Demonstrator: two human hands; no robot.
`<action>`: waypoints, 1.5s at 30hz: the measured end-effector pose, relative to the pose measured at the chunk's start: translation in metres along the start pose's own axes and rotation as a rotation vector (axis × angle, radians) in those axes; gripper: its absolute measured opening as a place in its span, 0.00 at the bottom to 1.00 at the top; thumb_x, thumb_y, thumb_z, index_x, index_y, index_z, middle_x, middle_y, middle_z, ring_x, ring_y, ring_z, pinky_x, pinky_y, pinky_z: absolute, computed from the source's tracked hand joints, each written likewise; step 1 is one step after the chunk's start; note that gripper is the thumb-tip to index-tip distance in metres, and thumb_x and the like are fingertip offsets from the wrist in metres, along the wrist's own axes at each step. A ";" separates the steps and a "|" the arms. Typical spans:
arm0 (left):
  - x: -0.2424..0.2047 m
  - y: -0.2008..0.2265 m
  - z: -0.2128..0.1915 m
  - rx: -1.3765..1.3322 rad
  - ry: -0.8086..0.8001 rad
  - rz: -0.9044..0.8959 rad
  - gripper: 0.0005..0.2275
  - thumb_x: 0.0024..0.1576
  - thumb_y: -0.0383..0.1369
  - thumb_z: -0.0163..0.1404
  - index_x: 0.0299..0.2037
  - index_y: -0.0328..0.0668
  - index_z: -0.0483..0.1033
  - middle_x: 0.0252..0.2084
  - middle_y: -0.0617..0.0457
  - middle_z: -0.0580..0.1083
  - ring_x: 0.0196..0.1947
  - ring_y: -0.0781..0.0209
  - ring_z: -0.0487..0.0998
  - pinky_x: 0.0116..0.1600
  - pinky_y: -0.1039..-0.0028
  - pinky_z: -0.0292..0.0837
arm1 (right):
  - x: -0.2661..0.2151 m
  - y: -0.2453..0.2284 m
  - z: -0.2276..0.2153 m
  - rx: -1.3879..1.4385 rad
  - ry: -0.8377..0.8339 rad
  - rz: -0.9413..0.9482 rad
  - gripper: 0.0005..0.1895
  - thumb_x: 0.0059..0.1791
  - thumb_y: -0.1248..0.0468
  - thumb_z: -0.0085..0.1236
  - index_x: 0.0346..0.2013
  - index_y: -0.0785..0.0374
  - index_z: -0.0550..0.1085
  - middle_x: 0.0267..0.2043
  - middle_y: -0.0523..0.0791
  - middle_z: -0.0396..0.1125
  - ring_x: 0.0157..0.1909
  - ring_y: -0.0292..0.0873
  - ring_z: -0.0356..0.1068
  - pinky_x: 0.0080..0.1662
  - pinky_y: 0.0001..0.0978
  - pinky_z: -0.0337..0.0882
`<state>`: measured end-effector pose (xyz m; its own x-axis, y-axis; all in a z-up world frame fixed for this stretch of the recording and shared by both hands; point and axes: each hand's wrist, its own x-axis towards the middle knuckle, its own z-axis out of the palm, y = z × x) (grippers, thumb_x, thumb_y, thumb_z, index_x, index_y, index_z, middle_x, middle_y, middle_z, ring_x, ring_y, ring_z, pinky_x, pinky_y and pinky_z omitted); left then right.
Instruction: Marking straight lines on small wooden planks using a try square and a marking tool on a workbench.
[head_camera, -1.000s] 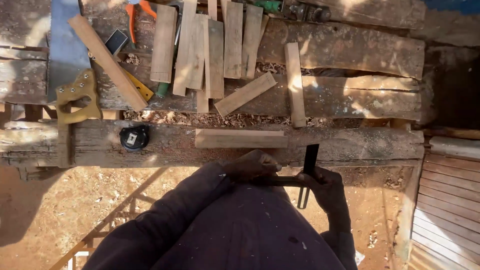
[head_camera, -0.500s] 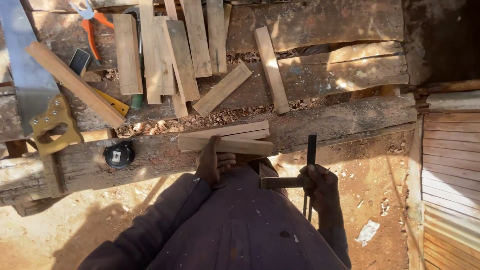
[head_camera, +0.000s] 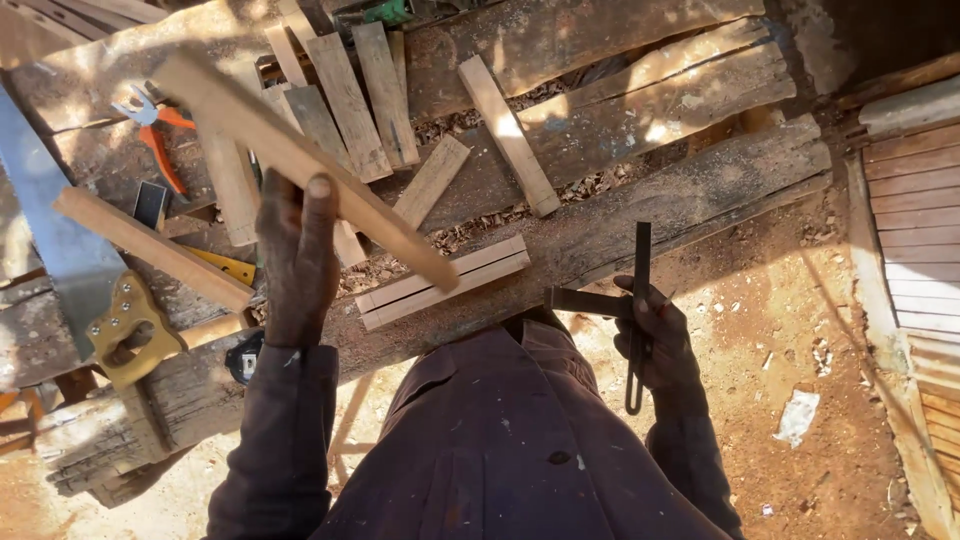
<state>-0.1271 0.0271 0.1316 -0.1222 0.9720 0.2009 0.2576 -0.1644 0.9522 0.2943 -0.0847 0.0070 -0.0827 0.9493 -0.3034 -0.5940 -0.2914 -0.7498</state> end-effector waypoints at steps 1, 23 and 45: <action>0.006 0.002 0.004 0.087 -0.098 -0.081 0.28 0.71 0.48 0.37 0.68 0.24 0.57 0.51 0.19 0.69 0.53 0.22 0.74 0.57 0.36 0.72 | -0.001 -0.001 0.005 -0.006 -0.004 -0.021 0.22 0.53 0.66 0.52 0.60 0.73 0.66 0.35 0.56 0.73 0.16 0.28 0.52 0.15 0.13 0.54; -0.083 -0.156 0.099 0.871 -0.508 0.477 0.23 0.60 0.53 0.47 0.49 0.40 0.77 0.38 0.44 0.69 0.42 0.41 0.75 0.41 0.57 0.73 | 0.028 0.023 0.036 -0.415 0.255 -0.023 0.12 0.39 0.73 0.70 0.34 0.72 0.75 0.15 0.44 0.64 0.14 0.32 0.60 0.17 0.19 0.57; -0.084 -0.131 0.138 0.714 -0.717 0.269 0.33 0.48 0.47 0.62 0.65 0.52 0.71 0.63 0.38 0.67 0.62 0.34 0.69 0.65 0.45 0.63 | 0.093 0.137 0.044 -0.171 0.266 0.125 0.10 0.40 0.69 0.73 0.34 0.69 0.82 0.22 0.48 0.71 0.27 0.35 0.74 0.31 0.24 0.74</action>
<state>-0.0185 -0.0095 -0.0415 0.5602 0.8281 -0.0202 0.7265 -0.4794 0.4924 0.1696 -0.0315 -0.0980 0.0784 0.8475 -0.5250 -0.4481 -0.4405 -0.7779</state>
